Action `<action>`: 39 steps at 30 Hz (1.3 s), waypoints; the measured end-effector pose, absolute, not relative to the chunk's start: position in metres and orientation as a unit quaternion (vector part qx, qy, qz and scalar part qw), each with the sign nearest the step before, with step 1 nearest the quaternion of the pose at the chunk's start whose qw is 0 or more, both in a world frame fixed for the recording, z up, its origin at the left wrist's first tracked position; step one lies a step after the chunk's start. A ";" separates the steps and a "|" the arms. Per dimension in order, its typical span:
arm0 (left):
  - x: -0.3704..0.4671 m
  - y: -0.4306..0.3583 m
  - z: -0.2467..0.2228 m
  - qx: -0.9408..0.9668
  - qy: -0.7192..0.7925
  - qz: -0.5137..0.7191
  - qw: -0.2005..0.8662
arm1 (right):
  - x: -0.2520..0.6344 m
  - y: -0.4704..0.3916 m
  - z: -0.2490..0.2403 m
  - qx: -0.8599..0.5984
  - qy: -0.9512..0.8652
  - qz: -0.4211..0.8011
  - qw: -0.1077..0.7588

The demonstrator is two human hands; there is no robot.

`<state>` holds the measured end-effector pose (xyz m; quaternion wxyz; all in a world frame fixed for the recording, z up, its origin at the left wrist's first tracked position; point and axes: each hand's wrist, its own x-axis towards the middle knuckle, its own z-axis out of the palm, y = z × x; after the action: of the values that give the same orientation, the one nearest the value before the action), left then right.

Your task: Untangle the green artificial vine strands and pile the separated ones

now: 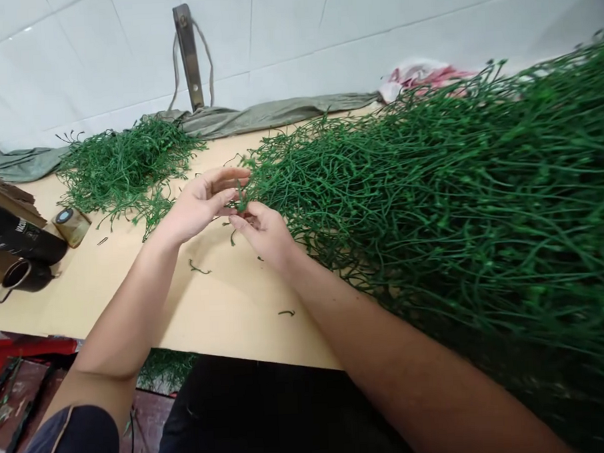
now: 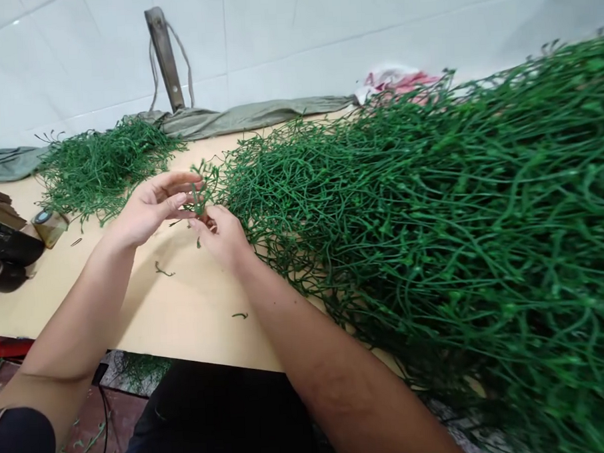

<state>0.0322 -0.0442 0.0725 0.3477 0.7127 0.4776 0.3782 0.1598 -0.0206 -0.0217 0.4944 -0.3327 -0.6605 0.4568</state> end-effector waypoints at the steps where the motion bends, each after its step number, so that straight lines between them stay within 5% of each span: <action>1: 0.029 -0.045 0.072 0.709 0.483 0.385 0.340 | 0.161 -0.021 -0.020 -0.330 -0.651 0.469 0.498; 12: 0.030 -0.050 0.060 0.698 0.480 0.376 0.375 | 0.155 -0.032 -0.007 -0.265 -0.600 0.565 0.500; 22: 0.017 -0.042 0.055 0.697 0.540 0.453 0.135 | 0.164 -0.031 -0.003 -0.355 -0.528 0.576 0.514; 30: 0.027 -0.051 0.055 0.817 0.481 0.277 0.157 | 0.167 -0.032 0.000 -0.353 -0.523 0.578 0.517; 39: 0.021 -0.044 0.040 0.775 0.536 0.290 0.167 | 0.171 -0.035 0.004 -0.338 -0.559 0.538 0.532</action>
<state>0.0210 -0.0437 0.0396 0.1667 0.7751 0.5361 0.2899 0.1713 -0.0352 0.0038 0.5320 -0.3379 -0.5594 0.5384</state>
